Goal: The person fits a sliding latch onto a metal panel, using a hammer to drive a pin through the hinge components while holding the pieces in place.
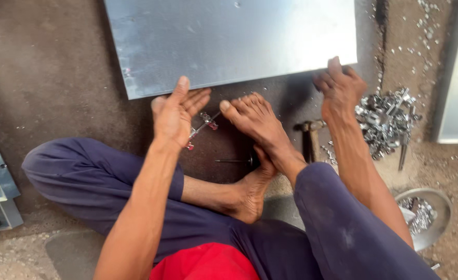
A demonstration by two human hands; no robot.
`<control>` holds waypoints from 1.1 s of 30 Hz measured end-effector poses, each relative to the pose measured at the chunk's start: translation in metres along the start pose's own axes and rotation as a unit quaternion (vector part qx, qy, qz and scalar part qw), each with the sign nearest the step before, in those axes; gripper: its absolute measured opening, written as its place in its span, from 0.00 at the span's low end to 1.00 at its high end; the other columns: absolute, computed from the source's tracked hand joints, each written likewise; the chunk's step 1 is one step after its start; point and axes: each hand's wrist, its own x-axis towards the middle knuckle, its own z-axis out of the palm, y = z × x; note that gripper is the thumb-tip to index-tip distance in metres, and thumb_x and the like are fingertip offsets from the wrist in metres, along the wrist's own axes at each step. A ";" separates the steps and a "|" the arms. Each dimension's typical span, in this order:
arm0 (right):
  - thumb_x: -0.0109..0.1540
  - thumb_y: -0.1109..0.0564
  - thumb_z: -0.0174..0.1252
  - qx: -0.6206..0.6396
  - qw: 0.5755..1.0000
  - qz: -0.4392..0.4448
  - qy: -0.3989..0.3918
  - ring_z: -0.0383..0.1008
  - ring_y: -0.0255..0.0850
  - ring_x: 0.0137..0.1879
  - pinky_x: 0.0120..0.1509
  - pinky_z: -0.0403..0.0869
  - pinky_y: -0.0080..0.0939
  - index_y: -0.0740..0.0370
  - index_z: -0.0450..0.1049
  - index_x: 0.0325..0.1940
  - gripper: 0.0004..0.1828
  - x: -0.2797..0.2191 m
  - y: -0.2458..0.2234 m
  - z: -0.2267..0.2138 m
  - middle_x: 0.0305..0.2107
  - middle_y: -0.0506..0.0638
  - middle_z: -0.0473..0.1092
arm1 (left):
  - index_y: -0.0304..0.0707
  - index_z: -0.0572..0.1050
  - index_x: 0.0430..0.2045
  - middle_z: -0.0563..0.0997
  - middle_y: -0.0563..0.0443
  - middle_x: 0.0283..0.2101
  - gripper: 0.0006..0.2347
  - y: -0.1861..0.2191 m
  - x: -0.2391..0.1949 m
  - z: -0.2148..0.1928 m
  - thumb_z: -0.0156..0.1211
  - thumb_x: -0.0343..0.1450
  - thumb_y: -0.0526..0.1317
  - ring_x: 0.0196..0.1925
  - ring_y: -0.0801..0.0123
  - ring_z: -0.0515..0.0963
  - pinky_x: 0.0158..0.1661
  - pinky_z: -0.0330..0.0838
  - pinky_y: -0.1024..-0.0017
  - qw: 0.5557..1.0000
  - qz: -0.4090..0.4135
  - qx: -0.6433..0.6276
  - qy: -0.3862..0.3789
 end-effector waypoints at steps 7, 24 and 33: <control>0.61 0.58 0.71 0.029 1.000 -0.010 0.006 0.69 0.33 0.26 0.31 0.73 0.33 0.68 0.72 0.37 0.14 0.006 0.001 0.005 0.23 0.45 0.69 | 0.15 0.72 0.43 0.81 0.26 0.46 0.19 0.006 0.014 0.006 0.67 0.69 0.40 0.49 0.42 0.85 0.51 0.83 0.55 0.999 0.029 0.023 -0.033; 0.63 0.57 0.72 0.034 0.998 -0.025 -0.056 0.76 0.36 0.33 0.39 0.81 0.36 0.71 0.73 0.43 0.16 -0.006 0.003 -0.012 0.30 0.51 0.73 | 0.20 0.70 0.45 0.78 0.33 0.51 0.16 -0.013 -0.015 0.019 0.63 0.75 0.39 0.57 0.48 0.80 0.64 0.75 0.51 0.990 0.092 -0.066 -0.089; 0.60 0.57 0.71 0.016 0.999 -0.026 -0.038 0.82 0.42 0.35 0.41 0.85 0.39 0.71 0.72 0.41 0.17 0.001 0.002 -0.022 0.31 0.55 0.77 | 0.25 0.70 0.48 0.79 0.39 0.53 0.15 0.009 -0.025 0.033 0.64 0.74 0.39 0.61 0.52 0.79 0.68 0.71 0.52 0.989 0.076 -0.071 -0.101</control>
